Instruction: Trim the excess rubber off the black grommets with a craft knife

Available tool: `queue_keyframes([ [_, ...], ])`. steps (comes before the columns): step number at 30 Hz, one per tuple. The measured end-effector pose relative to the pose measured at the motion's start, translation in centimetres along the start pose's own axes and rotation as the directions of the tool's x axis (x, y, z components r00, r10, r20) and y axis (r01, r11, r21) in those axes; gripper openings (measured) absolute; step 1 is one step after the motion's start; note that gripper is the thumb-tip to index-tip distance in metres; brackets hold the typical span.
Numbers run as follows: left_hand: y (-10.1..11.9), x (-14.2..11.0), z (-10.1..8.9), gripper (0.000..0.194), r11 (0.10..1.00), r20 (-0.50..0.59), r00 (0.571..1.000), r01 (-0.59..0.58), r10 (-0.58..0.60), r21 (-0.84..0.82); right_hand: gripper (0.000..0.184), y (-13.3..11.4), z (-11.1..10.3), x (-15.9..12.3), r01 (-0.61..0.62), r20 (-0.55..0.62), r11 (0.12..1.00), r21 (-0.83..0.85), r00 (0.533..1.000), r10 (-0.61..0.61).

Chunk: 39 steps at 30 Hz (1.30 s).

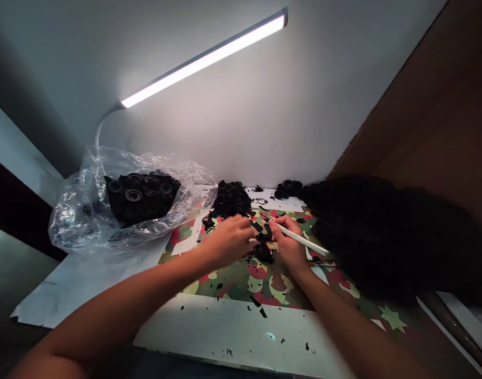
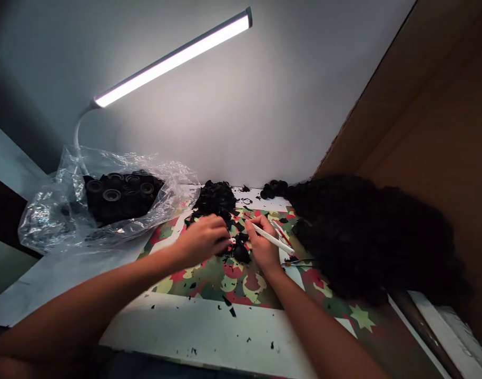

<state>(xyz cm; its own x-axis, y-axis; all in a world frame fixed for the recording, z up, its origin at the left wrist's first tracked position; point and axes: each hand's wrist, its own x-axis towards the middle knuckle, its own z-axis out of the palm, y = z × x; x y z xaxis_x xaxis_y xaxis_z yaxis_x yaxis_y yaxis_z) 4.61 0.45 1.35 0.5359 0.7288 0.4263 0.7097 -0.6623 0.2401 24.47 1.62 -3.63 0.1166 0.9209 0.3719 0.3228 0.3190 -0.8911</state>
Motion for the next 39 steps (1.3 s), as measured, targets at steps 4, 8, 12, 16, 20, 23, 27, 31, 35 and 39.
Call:
queue_keyframes([
  [4, 3.0, -0.3, 5.2, 0.036, 0.988, 0.159, 0.987, -0.024, 0.000, 0.151, 0.027, 0.4, -0.1, 0.2, 0.014, -0.033, 0.999, 0.044, 0.999, -0.012],
  [8, 2.2, -0.7, 5.6, 0.029, 0.978, 0.114, 0.986, 0.137, -0.120, -0.155, 0.026, -0.2, 0.0, -0.3, 0.037, 0.013, 0.998, 0.043, 0.999, -0.038],
  [12, 0.7, -1.4, 4.1, 0.036, 0.742, 0.079, 0.952, 0.280, -0.295, -0.609, 0.021, -1.3, 0.1, -1.2, 0.114, -0.003, 0.993, 0.017, 0.993, -0.114],
  [16, -0.5, -2.3, 3.2, 0.038, 0.421, 0.147, 0.872, 0.365, -0.466, -0.830, 0.019, -2.4, 0.2, -2.2, 0.204, 0.049, 0.979, -0.029, 0.978, -0.203],
  [20, -0.9, -2.7, 3.1, 0.041, 0.381, 0.172, 0.838, 0.405, -0.517, -0.831, 0.013, -2.9, 0.7, -3.0, 0.239, 0.242, 0.971, 0.030, 0.940, -0.239],
  [23, -0.9, -2.8, 3.2, 0.038, 0.484, 0.121, 0.852, 0.400, -0.510, -0.778, 0.011, -2.9, 1.2, -3.4, 0.244, 0.328, 0.969, 0.034, 0.913, -0.242],
  [27, -0.9, -3.0, 3.2, 0.037, 0.575, 0.085, 0.890, 0.359, -0.447, -0.735, 0.012, -2.7, 1.2, -3.4, 0.223, 0.351, 0.975, -0.005, 0.913, -0.206],
  [31, -0.6, -2.9, 2.9, 0.029, 0.511, 0.087, 0.876, 0.355, -0.475, -0.783, 0.013, -2.5, 0.8, -3.1, 0.225, 0.333, 0.974, -0.014, 0.920, -0.208],
  [35, -0.1, -2.7, 2.5, 0.027, 0.442, 0.171, 0.860, 0.406, -0.480, -0.800, 0.013, -2.6, 0.7, -3.0, 0.260, 0.341, 0.965, -0.028, 0.910, -0.236],
  [39, -0.1, -2.8, 2.2, 0.030, 0.559, 0.135, 0.858, 0.435, -0.496, -0.706, 0.013, -2.7, 0.7, -2.9, 0.283, 0.354, 0.958, -0.048, 0.902, -0.248],
])
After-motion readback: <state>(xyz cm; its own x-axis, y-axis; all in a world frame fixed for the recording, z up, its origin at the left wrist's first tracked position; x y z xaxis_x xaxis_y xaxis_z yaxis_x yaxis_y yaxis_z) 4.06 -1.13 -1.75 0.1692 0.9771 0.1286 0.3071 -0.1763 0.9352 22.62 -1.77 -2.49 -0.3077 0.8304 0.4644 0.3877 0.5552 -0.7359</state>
